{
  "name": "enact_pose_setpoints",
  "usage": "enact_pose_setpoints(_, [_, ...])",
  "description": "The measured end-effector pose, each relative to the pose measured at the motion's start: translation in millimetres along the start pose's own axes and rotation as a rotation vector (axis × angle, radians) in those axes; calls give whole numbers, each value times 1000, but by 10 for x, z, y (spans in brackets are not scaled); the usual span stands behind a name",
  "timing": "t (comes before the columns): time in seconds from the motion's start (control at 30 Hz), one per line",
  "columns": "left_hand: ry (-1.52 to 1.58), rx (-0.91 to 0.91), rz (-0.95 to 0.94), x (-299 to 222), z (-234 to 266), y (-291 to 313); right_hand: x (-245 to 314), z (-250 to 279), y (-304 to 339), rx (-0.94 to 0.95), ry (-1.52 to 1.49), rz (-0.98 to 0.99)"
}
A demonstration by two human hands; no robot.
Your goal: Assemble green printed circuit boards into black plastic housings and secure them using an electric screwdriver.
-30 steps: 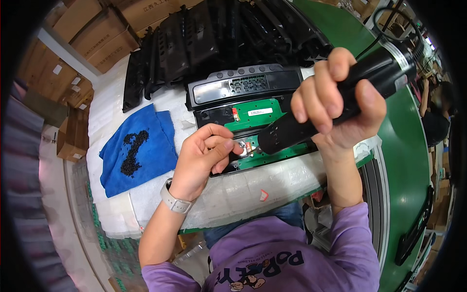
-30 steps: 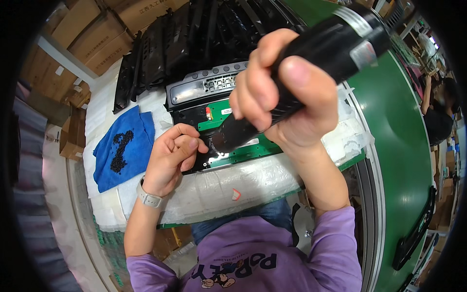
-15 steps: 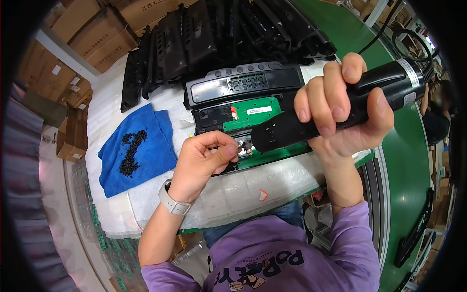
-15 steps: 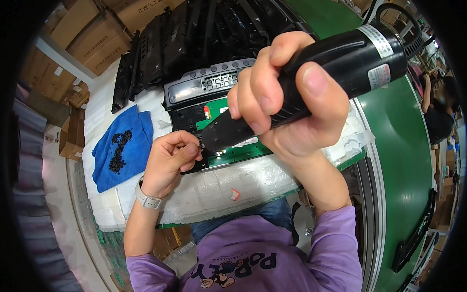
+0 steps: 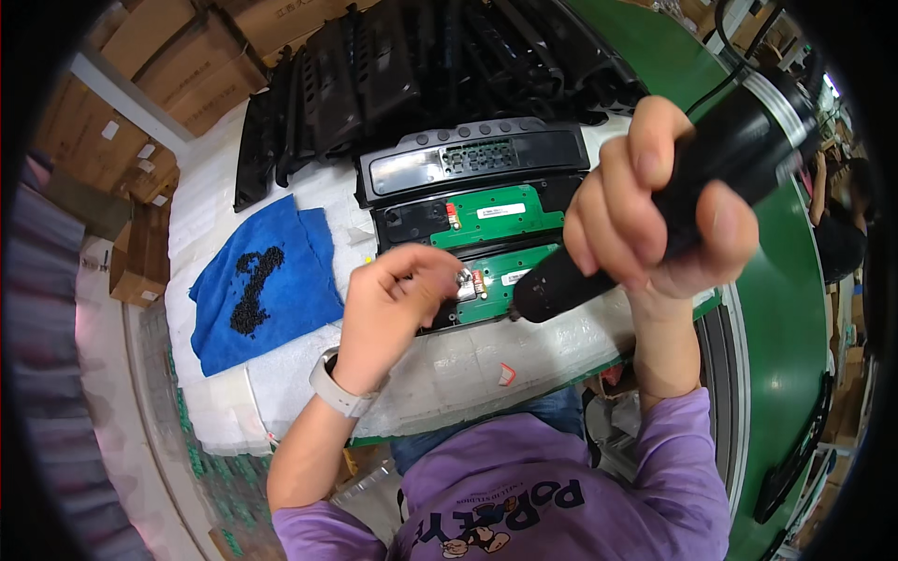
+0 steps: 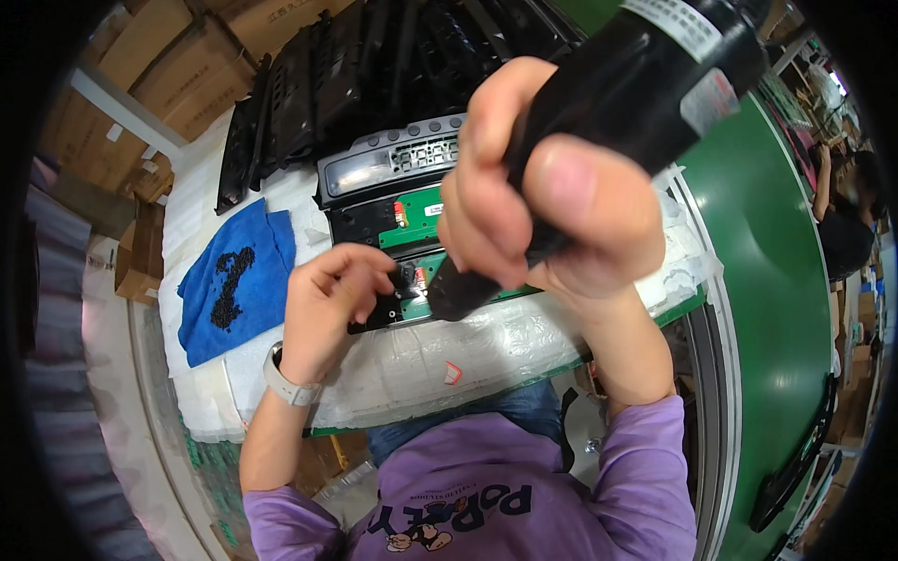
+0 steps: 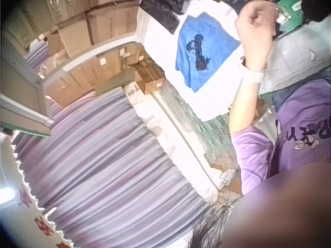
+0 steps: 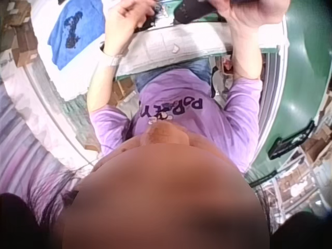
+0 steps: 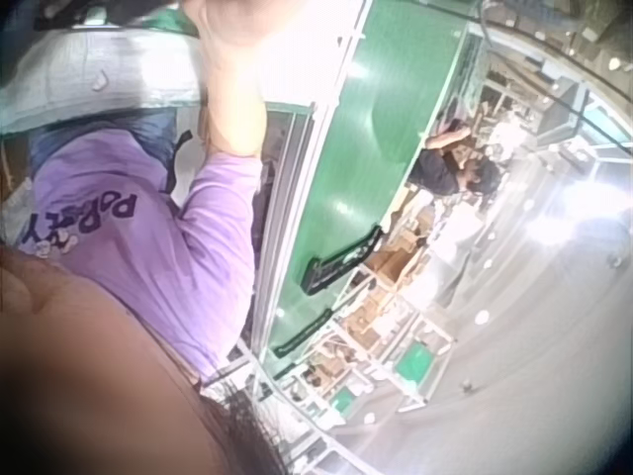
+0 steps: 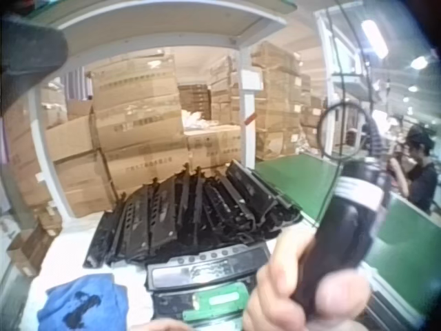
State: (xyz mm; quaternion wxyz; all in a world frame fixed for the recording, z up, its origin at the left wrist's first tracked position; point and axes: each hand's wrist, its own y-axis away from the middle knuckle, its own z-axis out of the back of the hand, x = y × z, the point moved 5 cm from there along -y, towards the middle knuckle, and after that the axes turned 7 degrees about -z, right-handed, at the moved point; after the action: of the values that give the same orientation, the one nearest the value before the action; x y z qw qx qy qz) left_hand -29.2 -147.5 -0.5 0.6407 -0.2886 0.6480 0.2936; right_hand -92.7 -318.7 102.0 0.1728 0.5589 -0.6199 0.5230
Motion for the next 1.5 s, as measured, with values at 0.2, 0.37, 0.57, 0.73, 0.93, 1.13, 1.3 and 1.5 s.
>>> enact_pose_setpoints(0.2, [373,-32,-13,118,69,-64,-132,-51,22,62,52,-54])
enact_pose_setpoints(0.37, [383,-22,-9,166,28,-55,-216,-148,37,68,170,-66])
enact_pose_setpoints(0.57, [350,54,50,194,15,-39,-257,-254,14,83,318,-70])
enact_pose_setpoints(0.73, [336,-16,48,199,30,-37,-362,-257,59,13,270,-47])
enact_pose_setpoints(0.93, [329,22,106,181,0,-25,-324,-366,43,26,413,-57])
enact_pose_setpoints(1.13, [394,80,52,159,-67,-11,-265,-207,31,-25,247,-88])
enact_pose_setpoints(1.3, [350,-33,-7,43,-78,-17,40,2,6,100,-65,233])
enact_pose_setpoints(1.5, [225,97,49,37,-65,20,61,125,74,-68,-95,337])
